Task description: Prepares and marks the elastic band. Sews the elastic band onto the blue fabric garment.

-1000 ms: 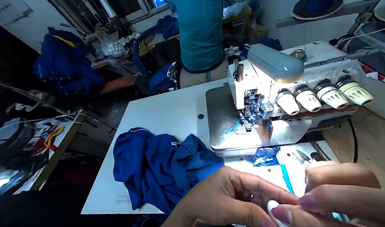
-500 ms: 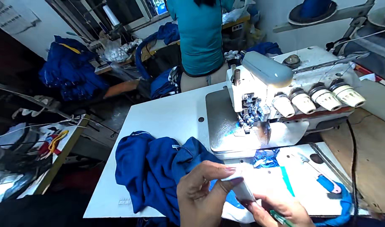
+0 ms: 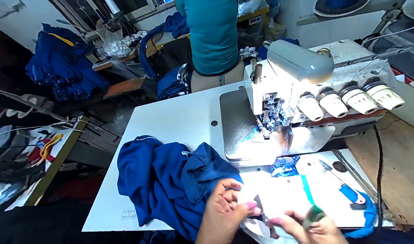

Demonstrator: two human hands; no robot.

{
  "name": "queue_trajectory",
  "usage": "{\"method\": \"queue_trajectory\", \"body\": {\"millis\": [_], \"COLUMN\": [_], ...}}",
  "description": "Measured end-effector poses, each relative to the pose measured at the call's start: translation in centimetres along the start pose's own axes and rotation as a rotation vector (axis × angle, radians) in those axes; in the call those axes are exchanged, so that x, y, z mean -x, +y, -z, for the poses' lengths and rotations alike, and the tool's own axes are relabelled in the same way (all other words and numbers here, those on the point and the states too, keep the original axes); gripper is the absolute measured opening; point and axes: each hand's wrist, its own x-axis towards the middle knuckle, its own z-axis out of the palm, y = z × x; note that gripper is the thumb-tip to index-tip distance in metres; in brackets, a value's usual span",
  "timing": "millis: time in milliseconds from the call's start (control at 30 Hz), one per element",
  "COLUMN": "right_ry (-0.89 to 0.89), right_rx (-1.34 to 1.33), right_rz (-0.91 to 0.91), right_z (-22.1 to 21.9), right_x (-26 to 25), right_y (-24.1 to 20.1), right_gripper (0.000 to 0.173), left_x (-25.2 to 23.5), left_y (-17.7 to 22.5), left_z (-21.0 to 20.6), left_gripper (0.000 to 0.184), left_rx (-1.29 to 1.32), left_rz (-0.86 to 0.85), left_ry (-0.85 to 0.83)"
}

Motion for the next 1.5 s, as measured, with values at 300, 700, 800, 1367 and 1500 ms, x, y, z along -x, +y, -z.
{"method": "queue_trajectory", "body": {"millis": [300, 700, 800, 1367, 1500], "right_ry": [-0.03, -0.082, 0.005, -0.174, -0.186], "right_rx": [1.044, 0.933, 0.944, 0.518, 0.367], "right_rz": [-0.164, 0.103, 0.251, -0.011, -0.126], "right_z": [4.0, -0.5, -0.3, 1.5, 0.9], "right_x": [-0.6, -5.2, -5.2, -5.5, -4.9], "right_y": [1.4, 3.1, 5.1, 2.9, 1.7], "right_gripper": [0.022, 0.024, 0.023, 0.027, 0.027], "left_x": [-5.4, -3.5, -1.9, -3.9, -3.0], "left_y": [3.2, -1.6, -2.7, -1.5, -0.9], "left_z": [6.8, 5.1, 5.1, 4.7, 3.8], "left_gripper": [0.019, 0.024, 0.034, 0.015, 0.014], "left_rx": [-0.857, -1.231, -1.172, -1.244, -1.194], "left_rz": [0.199, -0.706, -0.762, -0.912, -0.973], "left_ry": [-0.376, 0.096, -0.128, -0.484, -0.405]}}
